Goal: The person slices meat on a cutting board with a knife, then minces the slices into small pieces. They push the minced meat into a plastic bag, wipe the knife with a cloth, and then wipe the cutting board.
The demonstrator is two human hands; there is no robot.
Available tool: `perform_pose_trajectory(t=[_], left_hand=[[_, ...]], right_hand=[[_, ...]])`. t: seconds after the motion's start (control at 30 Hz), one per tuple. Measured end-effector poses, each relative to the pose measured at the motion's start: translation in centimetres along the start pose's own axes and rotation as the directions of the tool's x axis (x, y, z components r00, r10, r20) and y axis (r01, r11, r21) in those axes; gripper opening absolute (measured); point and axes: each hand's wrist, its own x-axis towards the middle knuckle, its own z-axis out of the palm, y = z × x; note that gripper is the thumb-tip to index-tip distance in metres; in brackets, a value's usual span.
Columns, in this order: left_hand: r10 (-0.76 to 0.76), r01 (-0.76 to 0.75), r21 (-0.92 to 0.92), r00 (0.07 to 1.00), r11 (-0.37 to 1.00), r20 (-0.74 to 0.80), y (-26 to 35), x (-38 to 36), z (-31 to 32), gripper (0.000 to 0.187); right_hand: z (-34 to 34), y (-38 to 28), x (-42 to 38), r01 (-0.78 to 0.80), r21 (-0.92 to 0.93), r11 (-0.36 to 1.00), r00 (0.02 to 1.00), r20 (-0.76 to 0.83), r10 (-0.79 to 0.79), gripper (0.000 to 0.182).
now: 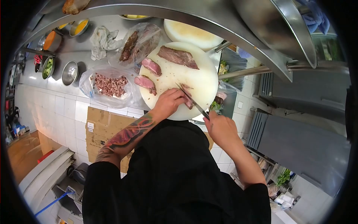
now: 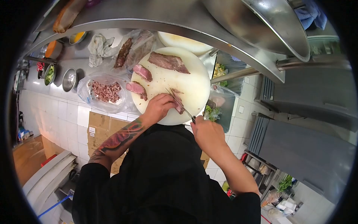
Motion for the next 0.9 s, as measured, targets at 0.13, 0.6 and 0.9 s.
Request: perform_pose_trajectory(t=[0.13, 0.6, 0.9], left_hand=[[-0.024, 0.023, -0.051, 1.0, 0.998, -0.013, 0.1, -0.2, 0.3, 0.024], [-0.046, 0.044, -0.047, 0.998, 0.998, -0.035, -0.6, -0.7, 0.6, 0.024], [-0.063, 0.043, -0.151, 0.99, 0.988, -0.127, -0.1, -0.3, -0.3, 0.02]], right_hand=[[4.6, 0.0, 2.5, -0.004, 0.047, 0.999, 0.998, -0.063, 0.007, 0.031], [5.0, 0.0, 2.5, -0.03, 0.032, 0.999, 0.997, -0.064, 0.032, 0.035], [0.9, 0.9, 0.7, -0.049, 0.107, 0.993, 0.998, -0.025, 0.052, 0.033]])
